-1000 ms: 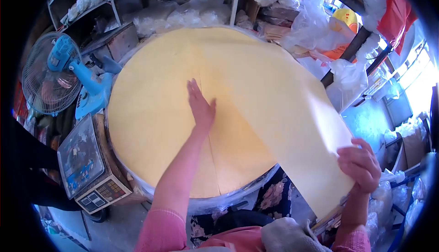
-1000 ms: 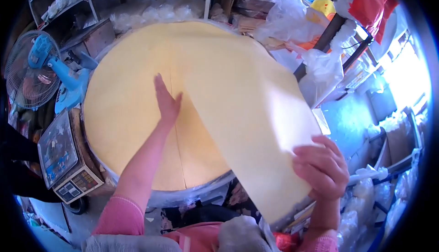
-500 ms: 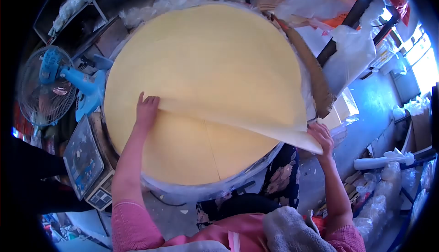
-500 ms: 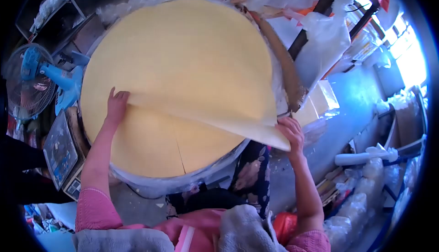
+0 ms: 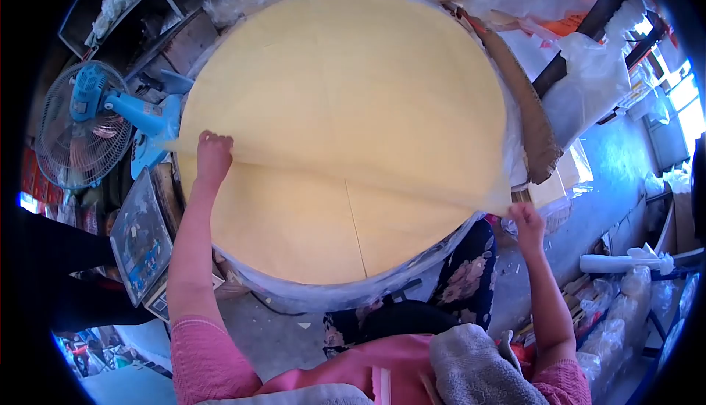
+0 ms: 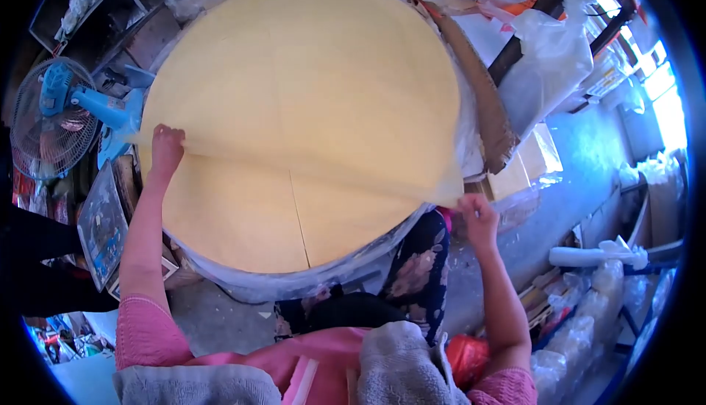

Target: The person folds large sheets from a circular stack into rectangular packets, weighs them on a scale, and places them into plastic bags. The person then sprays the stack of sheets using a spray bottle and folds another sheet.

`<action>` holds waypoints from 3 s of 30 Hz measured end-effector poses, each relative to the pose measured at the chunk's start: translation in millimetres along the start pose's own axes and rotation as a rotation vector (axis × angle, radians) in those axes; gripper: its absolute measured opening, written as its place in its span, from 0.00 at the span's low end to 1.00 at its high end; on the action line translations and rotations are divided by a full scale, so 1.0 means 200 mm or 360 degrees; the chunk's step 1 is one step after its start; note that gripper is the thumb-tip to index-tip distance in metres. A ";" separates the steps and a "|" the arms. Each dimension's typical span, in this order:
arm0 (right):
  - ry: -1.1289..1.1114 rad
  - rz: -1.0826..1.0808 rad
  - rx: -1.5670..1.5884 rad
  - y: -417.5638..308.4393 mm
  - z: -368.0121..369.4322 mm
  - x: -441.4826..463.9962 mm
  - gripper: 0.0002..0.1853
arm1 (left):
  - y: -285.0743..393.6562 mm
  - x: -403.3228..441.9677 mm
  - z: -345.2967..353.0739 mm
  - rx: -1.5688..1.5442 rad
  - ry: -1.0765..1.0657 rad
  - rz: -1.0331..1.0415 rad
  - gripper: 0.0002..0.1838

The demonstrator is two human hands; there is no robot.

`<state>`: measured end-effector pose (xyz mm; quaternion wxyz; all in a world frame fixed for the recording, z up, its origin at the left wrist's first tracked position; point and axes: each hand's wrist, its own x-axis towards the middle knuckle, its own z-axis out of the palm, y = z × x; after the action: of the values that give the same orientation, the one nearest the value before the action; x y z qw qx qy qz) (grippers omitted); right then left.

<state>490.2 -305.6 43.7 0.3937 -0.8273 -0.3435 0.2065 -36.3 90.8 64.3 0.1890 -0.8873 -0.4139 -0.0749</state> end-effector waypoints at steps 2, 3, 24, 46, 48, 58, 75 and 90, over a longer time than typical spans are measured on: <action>0.0070 -0.0079 -0.0104 0.00 0.00 0.13 0.08 | 0.01 0.12 -0.01 -0.0022 0.0022 0.0065 0.07; 0.0105 -0.0119 -0.0158 -0.01 0.01 0.19 0.10 | 0.00 0.17 0.02 -0.0035 -0.0019 -0.0006 0.07; -0.0384 -0.1463 -0.1207 -0.58 0.99 0.15 0.27 | 0.89 0.16 0.13 -0.0380 -0.0222 0.0082 0.31; -0.0395 -0.0690 -0.0955 -1.08 1.22 1.51 0.23 | 0.93 0.08 -0.02 -0.0749 -0.0358 0.0292 0.32; -0.0484 -0.0628 -0.1023 -1.14 1.22 1.54 0.19 | 0.94 0.08 -0.01 -0.0793 -0.0377 0.0268 0.31; -0.0675 -0.1242 -0.0632 -1.04 1.00 0.80 0.19 | 0.94 0.05 0.01 -0.0803 -0.0235 0.0247 0.29; -0.0725 -0.1589 -0.0570 -0.72 1.12 0.70 0.20 | 0.59 0.58 0.27 -0.0388 -0.0237 -0.0403 0.35; -0.0395 -0.1293 -0.1329 -0.53 0.67 0.91 0.25 | 1.08 0.18 -0.01 -0.0710 -0.0698 0.0399 0.42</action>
<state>487.8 -56.3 32.9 0.0394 -0.6842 -0.7280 -0.0181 152.3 -10.9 17.2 -0.0956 -0.9458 -0.3059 0.0529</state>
